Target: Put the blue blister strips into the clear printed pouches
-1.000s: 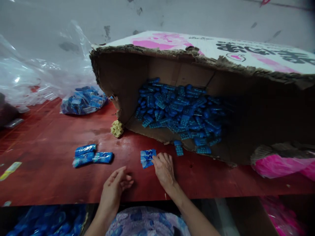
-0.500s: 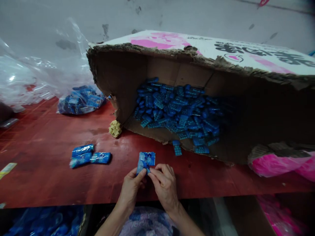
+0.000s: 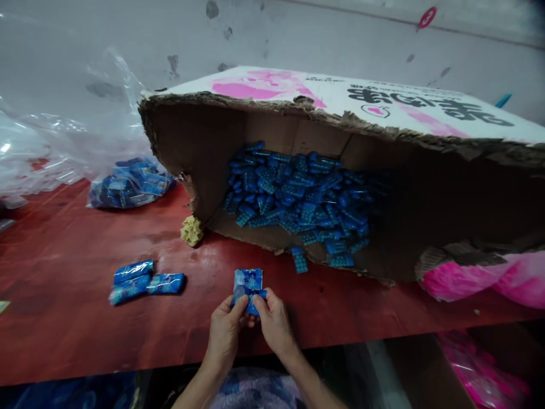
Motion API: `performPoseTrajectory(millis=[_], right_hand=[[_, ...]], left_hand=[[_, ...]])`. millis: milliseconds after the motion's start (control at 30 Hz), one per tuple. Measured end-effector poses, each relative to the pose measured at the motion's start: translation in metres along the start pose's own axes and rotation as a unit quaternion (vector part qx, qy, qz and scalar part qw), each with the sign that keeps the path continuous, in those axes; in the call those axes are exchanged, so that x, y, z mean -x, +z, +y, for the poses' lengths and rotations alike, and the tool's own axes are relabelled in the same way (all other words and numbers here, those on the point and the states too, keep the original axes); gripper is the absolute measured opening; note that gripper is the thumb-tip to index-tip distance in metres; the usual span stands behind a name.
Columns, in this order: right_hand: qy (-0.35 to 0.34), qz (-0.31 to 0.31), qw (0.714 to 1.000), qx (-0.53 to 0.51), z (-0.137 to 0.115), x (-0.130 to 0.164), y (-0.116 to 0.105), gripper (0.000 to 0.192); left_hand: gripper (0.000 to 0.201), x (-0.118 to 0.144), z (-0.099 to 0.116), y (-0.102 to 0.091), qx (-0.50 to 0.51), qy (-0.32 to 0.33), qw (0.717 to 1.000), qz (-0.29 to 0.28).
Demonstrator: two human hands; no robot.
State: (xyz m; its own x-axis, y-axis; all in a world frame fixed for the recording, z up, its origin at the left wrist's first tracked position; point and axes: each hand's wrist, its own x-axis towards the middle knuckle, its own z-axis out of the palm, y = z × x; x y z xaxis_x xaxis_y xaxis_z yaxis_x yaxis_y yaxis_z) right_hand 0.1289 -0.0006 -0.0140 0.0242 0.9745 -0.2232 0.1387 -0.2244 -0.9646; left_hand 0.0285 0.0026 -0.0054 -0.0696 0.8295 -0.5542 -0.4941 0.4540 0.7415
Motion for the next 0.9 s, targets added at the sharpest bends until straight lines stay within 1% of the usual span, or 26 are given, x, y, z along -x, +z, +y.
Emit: performPoseTrajectory(millis=[100, 233, 300, 333, 400, 433, 467, 500, 533, 567, 600, 633, 733, 800, 833, 867, 900], right_hand=[[-0.011, 0.026, 0.999, 0.039, 0.0, 0.001, 0.001, 0.021], [-0.036, 0.043, 0.996, 0.076, -0.004, 0.005, 0.001, 0.026], [-0.05, 0.035, 0.993, 0.099, -0.008, 0.006, -0.003, 0.027], [-0.061, 0.02, 0.991, 0.116, -0.012, 0.006, -0.008, 0.027], [-0.096, 0.0, 0.981, 0.17, -0.02, 0.001, -0.022, 0.024], [-0.114, 0.004, 0.971, 0.212, -0.024, -0.004, -0.032, 0.021], [-0.129, 0.038, 0.955, 0.263, -0.027, -0.012, -0.042, 0.018], [-0.134, 0.094, 0.932, 0.324, -0.03, -0.021, -0.052, 0.02], [-0.119, 0.149, 0.904, 0.382, -0.031, -0.031, -0.062, 0.031], [-0.098, 0.186, 0.88, 0.426, -0.032, -0.041, -0.07, 0.04], [-0.083, 0.195, 0.866, 0.453, -0.031, -0.052, -0.078, 0.044], [-0.074, 0.191, 0.861, 0.465, -0.029, -0.061, -0.083, 0.045], [-0.066, 0.155, 0.877, 0.449, -0.022, -0.078, -0.09, 0.037], [-0.065, 0.148, 0.886, 0.435, -0.02, -0.077, -0.091, 0.035], [-0.061, 0.143, 0.902, 0.403, -0.02, -0.072, -0.091, 0.037], [-0.053, 0.133, 0.929, 0.34, -0.02, -0.066, -0.091, 0.038], [-0.043, 0.112, 0.962, 0.246, -0.022, -0.057, -0.09, 0.04]], left_hand=[[0.023, 0.0, 0.0, 0.004, 0.01, -0.014, 1.0, -0.005], [0.026, 0.001, -0.001, 0.008, 0.011, -0.016, 1.0, -0.015], [0.028, 0.002, 0.0, 0.008, 0.013, -0.027, 0.999, -0.027], [0.029, 0.003, 0.001, 0.007, 0.012, -0.038, 0.999, -0.033], [0.03, 0.004, 0.005, 0.004, 0.008, -0.065, 0.997, -0.045], [0.031, 0.004, 0.007, 0.001, 0.007, -0.078, 0.996, -0.048], [0.03, 0.005, 0.008, -0.001, 0.007, -0.089, 0.995, -0.049], [0.03, 0.005, 0.01, -0.003, 0.009, -0.097, 0.994, -0.049], [0.029, 0.006, 0.01, -0.004, 0.013, -0.105, 0.993, -0.048], [0.029, 0.006, 0.01, -0.006, 0.018, -0.113, 0.992, -0.046], [0.028, 0.007, 0.01, -0.007, 0.023, -0.12, 0.992, -0.041], [0.027, 0.008, 0.009, -0.007, 0.028, -0.128, 0.991, -0.035], [0.022, 0.012, 0.008, -0.006, 0.043, -0.16, 0.986, -0.01], [0.017, 0.014, 0.009, -0.006, 0.054, -0.176, 0.983, 0.002], [0.015, 0.015, 0.01, -0.005, 0.06, -0.18, 0.982, 0.006], [0.013, 0.016, 0.011, -0.004, 0.065, -0.182, 0.981, 0.008], [0.013, 0.016, 0.012, -0.004, 0.069, -0.183, 0.981, 0.01]])
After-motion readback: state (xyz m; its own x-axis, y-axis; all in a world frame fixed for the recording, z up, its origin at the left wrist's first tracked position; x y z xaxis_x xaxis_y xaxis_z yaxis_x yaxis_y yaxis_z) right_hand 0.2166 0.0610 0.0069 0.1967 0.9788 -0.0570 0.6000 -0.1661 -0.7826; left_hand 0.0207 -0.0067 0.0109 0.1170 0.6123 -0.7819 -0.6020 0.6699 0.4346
